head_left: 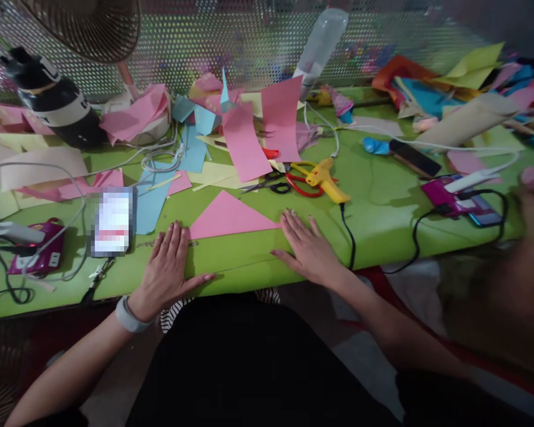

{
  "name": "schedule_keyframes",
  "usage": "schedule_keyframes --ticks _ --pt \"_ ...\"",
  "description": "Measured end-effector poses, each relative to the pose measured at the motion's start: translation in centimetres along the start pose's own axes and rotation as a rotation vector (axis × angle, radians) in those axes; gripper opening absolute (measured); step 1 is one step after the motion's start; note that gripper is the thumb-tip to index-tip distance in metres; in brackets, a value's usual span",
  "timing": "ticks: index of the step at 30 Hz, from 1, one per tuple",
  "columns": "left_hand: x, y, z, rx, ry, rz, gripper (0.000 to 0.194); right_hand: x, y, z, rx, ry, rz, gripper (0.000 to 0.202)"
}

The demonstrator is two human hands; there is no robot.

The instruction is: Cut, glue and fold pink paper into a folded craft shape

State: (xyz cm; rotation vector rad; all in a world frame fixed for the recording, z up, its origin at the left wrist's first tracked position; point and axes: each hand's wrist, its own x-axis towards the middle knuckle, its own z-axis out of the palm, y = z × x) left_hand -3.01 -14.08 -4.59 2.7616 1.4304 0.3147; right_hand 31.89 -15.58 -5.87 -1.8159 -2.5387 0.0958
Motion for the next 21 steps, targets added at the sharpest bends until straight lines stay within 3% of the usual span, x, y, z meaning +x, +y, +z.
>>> schedule_keyframes --ticks 14,21 --pt "0.1 0.8 -0.1 -0.023 0.041 -0.029 0.101 0.0 -0.1 0.0 -0.048 -0.025 0.030 0.092" --pt "1.9 3.5 0.2 -0.016 0.066 -0.105 0.105 0.2 0.1 0.5 -0.032 0.007 0.024 0.090"
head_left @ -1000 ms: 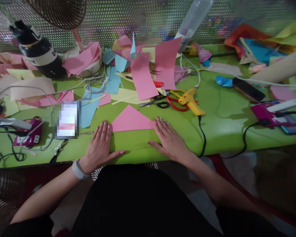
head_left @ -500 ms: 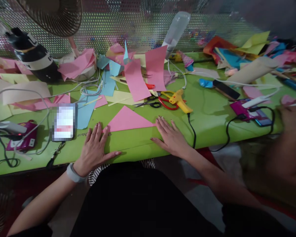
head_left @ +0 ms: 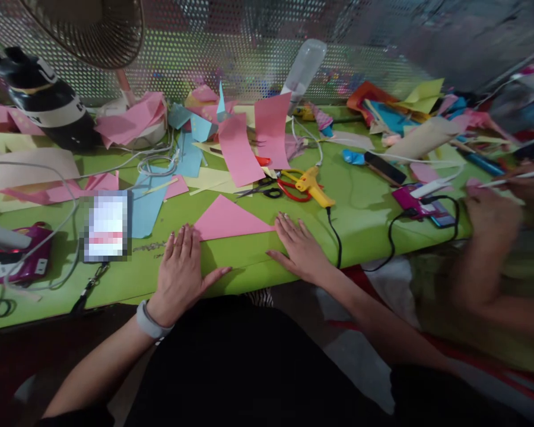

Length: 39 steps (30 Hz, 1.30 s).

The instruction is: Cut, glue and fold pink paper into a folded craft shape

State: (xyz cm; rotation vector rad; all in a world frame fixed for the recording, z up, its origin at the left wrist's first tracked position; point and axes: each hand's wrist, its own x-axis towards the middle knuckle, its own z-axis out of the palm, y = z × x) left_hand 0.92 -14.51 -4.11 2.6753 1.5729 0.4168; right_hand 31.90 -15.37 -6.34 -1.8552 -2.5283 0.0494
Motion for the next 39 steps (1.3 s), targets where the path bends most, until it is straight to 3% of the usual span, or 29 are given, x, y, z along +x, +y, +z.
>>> schedule_keyframes --ticks 5,12,16,18,19,21,23,25,27,30,39 --pt "0.9 1.4 1.0 -0.013 -0.023 0.031 0.103 0.1 -0.1 -0.3 0.003 0.004 -0.008 0.089" --pt "0.5 1.3 1.6 -0.029 -0.015 0.066 0.108 -0.7 1.1 0.2 0.004 0.032 0.065 0.080" --pt "0.4 1.3 1.7 -0.031 -0.001 0.072 0.108 -0.3 2.1 -2.8 0.112 0.250 0.151 0.065" --pt "0.4 1.3 1.7 -0.031 -0.006 0.078 0.109 1.0 1.1 -5.3 0.215 0.406 0.205 0.053" --pt "0.4 1.3 1.7 -0.031 -0.011 0.080 0.109 2.0 0.2 -6.6 0.295 0.392 0.195 0.048" --pt "0.4 1.3 1.6 -0.032 -0.021 0.084 0.109 4.6 -2.1 -8.4 0.486 0.118 0.099 0.045" --pt "0.3 1.4 1.6 -0.035 -0.029 0.080 0.110 7.5 -4.5 -9.0 0.666 -0.280 0.059 0.041" --pt "0.3 1.5 1.6 -0.040 -0.040 0.067 0.110 10.3 -6.2 -8.4 0.769 -0.623 0.033 0.044" --pt "0.2 1.6 1.6 -0.043 -0.052 0.051 0.110 12.4 -6.8 -7.1 0.769 -0.823 0.014 0.046" --pt "0.2 1.8 1.5 -0.042 -0.073 0.037 0.110 14.0 -6.6 -5.4 0.771 -0.940 0.004 0.046" --pt "0.5 1.7 1.0 -0.007 -0.111 0.042 0.112 14.0 -6.1 -5.4 0.775 -0.924 0.038 0.048"
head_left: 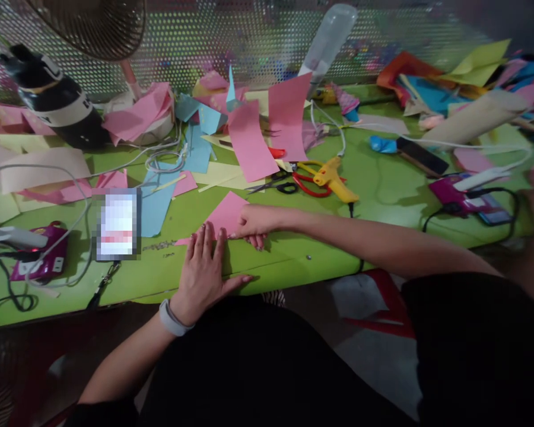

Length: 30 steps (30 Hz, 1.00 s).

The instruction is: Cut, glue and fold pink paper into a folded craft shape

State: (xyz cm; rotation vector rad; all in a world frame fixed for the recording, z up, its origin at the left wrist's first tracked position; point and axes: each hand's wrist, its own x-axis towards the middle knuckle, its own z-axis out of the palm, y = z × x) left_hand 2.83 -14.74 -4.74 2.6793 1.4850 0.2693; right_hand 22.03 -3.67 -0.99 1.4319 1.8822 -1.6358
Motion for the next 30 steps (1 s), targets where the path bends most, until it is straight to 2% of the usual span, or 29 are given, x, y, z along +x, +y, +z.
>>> schedule_keyframes --ticks 4,10,13,15,17,21,23,27,30 --pt "0.1 -0.2 0.2 0.006 0.054 0.018 0.111 -1.5 2.4 -1.0 0.032 0.025 0.044 0.046" --pt "0.2 -0.4 0.3 -0.006 0.086 0.036 0.111 -6.6 9.7 -3.0 0.118 0.122 0.195 0.051" --pt "0.2 -0.3 0.3 -0.015 0.087 0.038 0.111 -9.1 11.7 -3.8 0.127 0.169 0.284 0.052" --pt "0.1 -0.1 0.2 -0.020 0.081 0.034 0.111 -9.9 11.3 -4.0 0.133 0.202 0.274 0.052" --pt "0.2 0.1 0.1 -0.021 0.068 0.025 0.111 -9.6 9.7 -3.6 0.145 0.221 0.178 0.052" --pt "0.3 -0.2 -0.4 -0.006 0.015 -0.042 0.108 -6.6 5.5 -1.6 0.115 0.171 -0.036 0.051" --pt "0.4 -0.7 -0.7 -0.005 -0.017 -0.084 0.108 -4.8 4.0 -0.6 0.043 0.208 -0.115 0.049" --pt "0.5 -1.8 -2.1 -0.069 -0.097 -0.092 0.101 -2.6 3.1 0.1 -0.061 0.248 -0.109 0.050" --pt "1.8 -2.5 -4.3 -0.170 -0.087 -0.092 0.082 -2.2 3.2 0.0 -0.086 0.247 -0.074 0.051"
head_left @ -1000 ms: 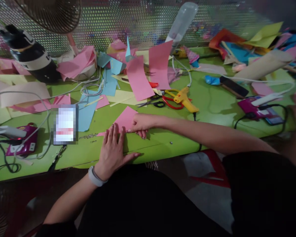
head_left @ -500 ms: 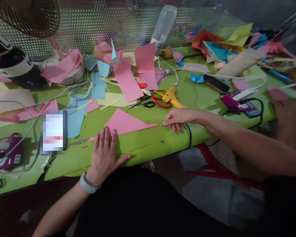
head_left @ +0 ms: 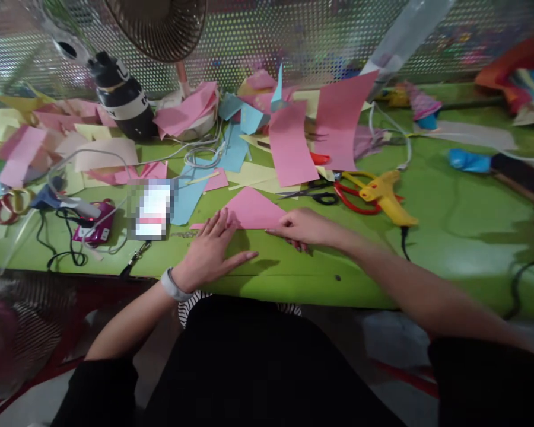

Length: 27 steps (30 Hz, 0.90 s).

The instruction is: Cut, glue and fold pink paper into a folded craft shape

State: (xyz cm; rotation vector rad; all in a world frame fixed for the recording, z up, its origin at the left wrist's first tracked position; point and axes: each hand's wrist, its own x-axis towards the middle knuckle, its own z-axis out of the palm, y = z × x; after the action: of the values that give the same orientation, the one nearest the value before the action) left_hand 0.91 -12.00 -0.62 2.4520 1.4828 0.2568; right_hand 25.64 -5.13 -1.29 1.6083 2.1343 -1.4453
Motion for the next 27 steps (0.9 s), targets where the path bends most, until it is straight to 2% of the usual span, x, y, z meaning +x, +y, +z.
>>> schedule_keyframes --ticks 2,3,4,7,8,11,14,18,23,27 --pt "1.7 -0.2 -1.8 -0.104 0.078 -0.022 0.061 0.1 0.1 0.0 0.020 0.001 0.010 0.051" --pt "2.8 -0.4 -2.6 -0.166 0.079 -0.046 0.052 0.2 0.2 0.0 0.042 -0.003 0.019 0.051" --pt "4.0 -0.6 -3.2 -0.242 0.011 -0.073 0.046 0.3 0.3 0.0 0.069 -0.013 0.029 0.051" --pt "7.5 -1.2 -3.5 -0.511 -0.407 -0.188 0.044 0.9 0.8 0.1 0.142 -0.063 0.034 0.053" --pt "8.3 -1.3 -3.1 -0.558 -0.503 -0.220 0.045 1.1 0.9 0.1 0.159 -0.074 0.031 0.053" --pt "9.8 -1.3 -1.8 -0.604 -0.649 -0.284 0.047 1.5 1.0 0.0 0.170 -0.088 0.038 0.054" --pt "10.1 -1.3 -0.9 -0.612 -0.683 -0.321 0.046 1.5 0.6 -0.3 0.134 -0.102 0.052 0.052" --pt "10.2 -1.8 -0.8 -0.614 -0.703 -0.340 0.045 1.4 -0.1 -0.7 0.124 -0.126 0.068 0.052" --pt "9.8 -3.0 -1.7 -0.591 -0.752 -0.398 0.045 1.6 -0.2 -0.8 0.123 -0.145 0.075 0.051" --pt "8.1 -5.2 -2.9 -0.491 -0.756 -0.441 0.050 1.7 0.1 -0.8 0.151 -0.140 0.076 0.047"
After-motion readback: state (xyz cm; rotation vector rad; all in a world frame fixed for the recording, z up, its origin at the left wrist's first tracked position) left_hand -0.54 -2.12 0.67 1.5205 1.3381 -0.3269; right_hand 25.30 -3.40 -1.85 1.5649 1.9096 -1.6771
